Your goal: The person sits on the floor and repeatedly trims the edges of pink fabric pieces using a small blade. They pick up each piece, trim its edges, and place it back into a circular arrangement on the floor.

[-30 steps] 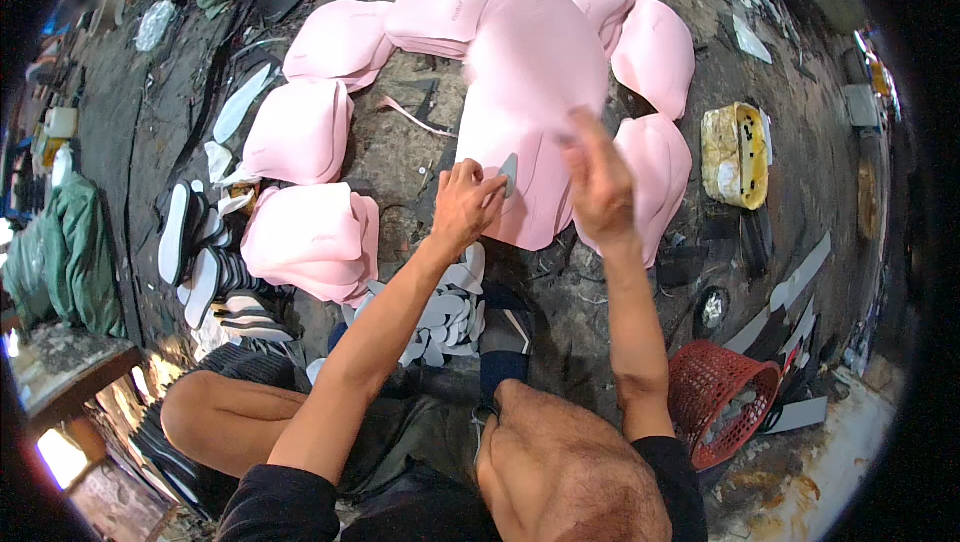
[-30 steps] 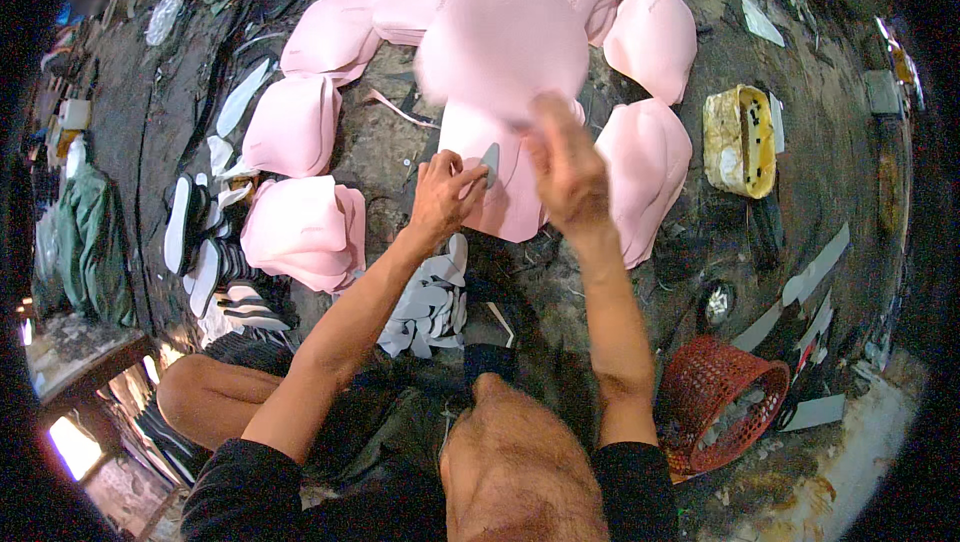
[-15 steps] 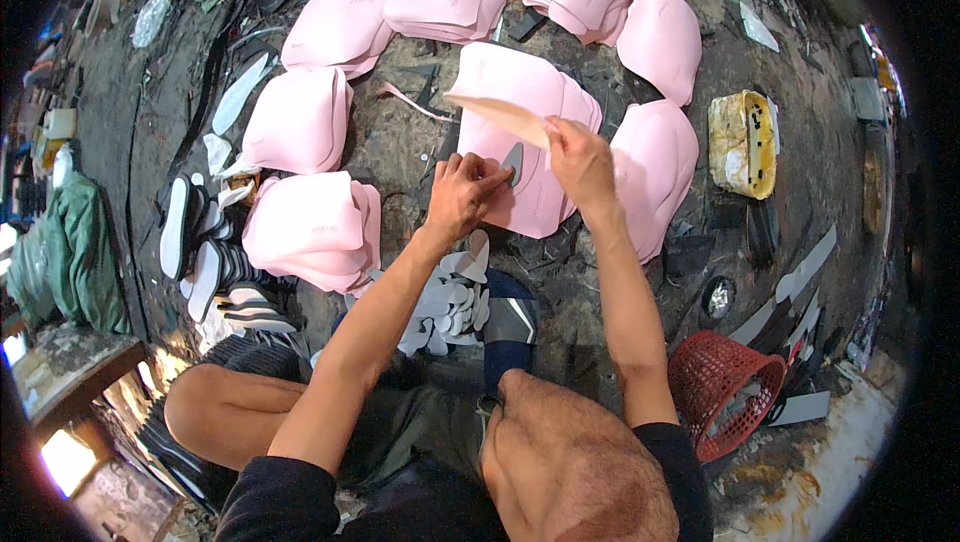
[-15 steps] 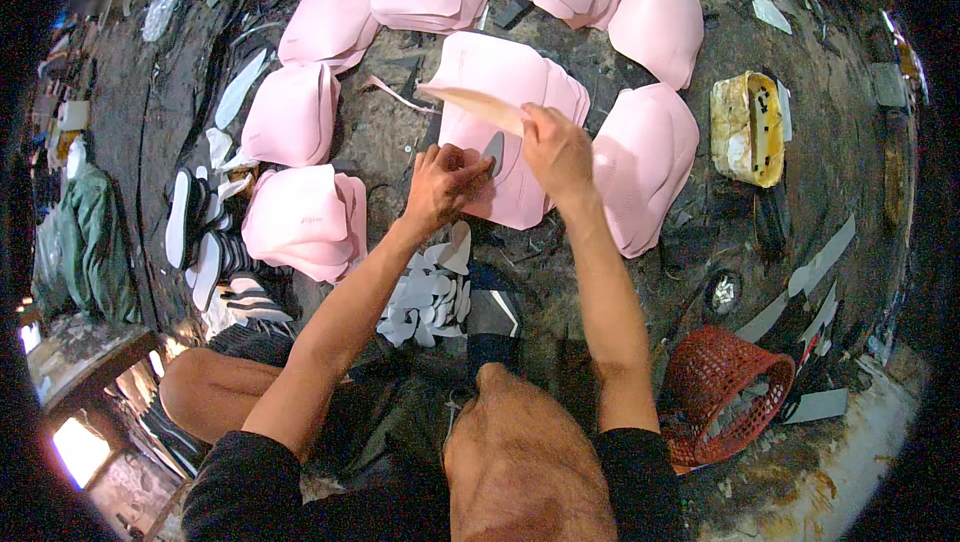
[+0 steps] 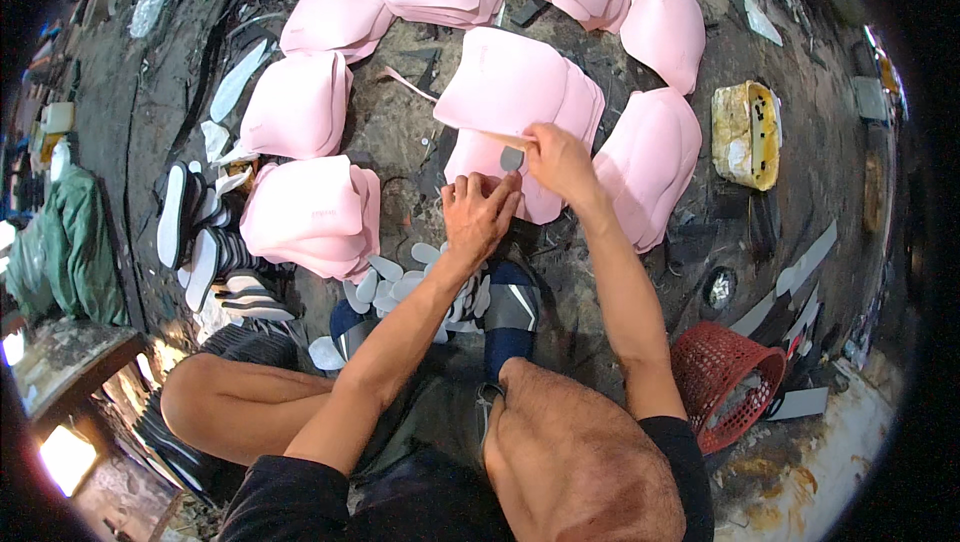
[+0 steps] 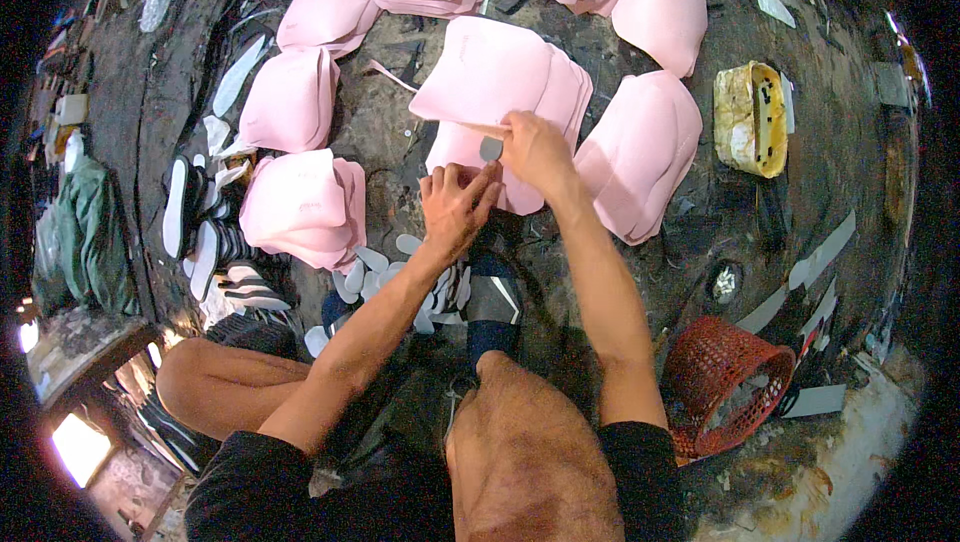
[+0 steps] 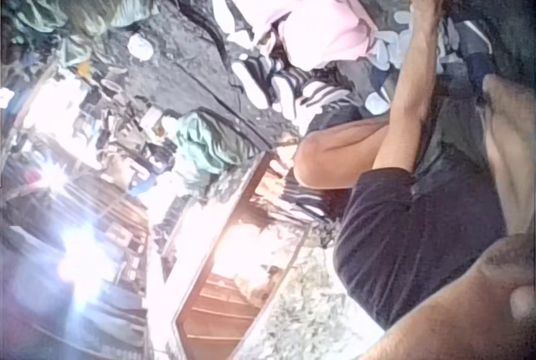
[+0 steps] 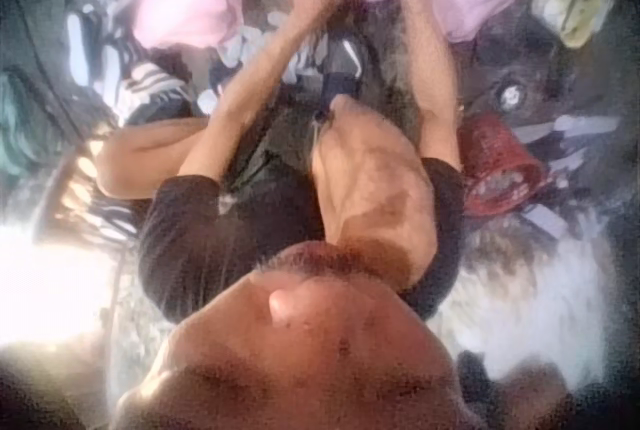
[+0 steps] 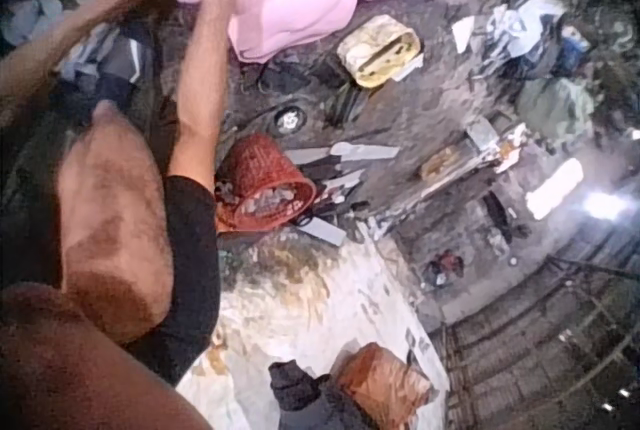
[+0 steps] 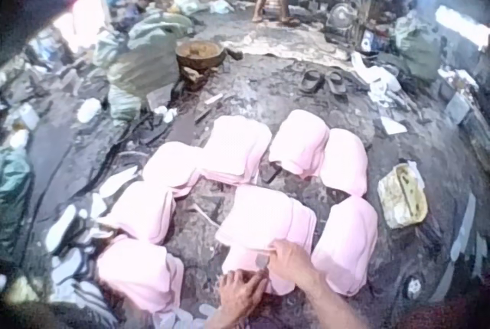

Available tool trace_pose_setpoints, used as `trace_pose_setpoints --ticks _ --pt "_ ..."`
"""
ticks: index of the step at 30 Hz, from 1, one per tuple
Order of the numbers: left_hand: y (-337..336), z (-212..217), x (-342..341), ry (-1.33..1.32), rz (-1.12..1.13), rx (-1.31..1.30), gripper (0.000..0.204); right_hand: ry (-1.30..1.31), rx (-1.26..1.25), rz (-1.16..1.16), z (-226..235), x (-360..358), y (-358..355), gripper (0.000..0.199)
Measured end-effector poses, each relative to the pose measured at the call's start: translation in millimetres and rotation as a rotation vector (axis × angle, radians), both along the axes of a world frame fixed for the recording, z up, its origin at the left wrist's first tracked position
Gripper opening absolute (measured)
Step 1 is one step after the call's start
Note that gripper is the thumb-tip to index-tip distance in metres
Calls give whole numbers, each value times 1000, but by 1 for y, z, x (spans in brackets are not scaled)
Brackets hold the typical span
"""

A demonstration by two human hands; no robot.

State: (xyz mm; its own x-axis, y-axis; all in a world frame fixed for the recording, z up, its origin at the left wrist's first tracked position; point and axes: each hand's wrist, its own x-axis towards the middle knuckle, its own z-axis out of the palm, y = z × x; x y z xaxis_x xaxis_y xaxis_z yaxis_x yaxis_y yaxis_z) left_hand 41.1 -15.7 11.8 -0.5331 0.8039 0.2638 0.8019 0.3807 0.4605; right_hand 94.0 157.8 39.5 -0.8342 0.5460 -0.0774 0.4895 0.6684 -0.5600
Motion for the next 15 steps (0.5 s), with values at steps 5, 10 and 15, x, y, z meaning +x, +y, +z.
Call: trace_pose_setpoints --ticks 5,10,15 --pt "-6 0 0 -75 52 -25 25 -31 188 255 4 23 -26 14" --pt "13 0 -29 -1399 851 772 30 -16 275 120 2 20 -37 25" --pt "19 -1 -68 -1334 502 359 36 152 203 -28 5 19 -61 49"
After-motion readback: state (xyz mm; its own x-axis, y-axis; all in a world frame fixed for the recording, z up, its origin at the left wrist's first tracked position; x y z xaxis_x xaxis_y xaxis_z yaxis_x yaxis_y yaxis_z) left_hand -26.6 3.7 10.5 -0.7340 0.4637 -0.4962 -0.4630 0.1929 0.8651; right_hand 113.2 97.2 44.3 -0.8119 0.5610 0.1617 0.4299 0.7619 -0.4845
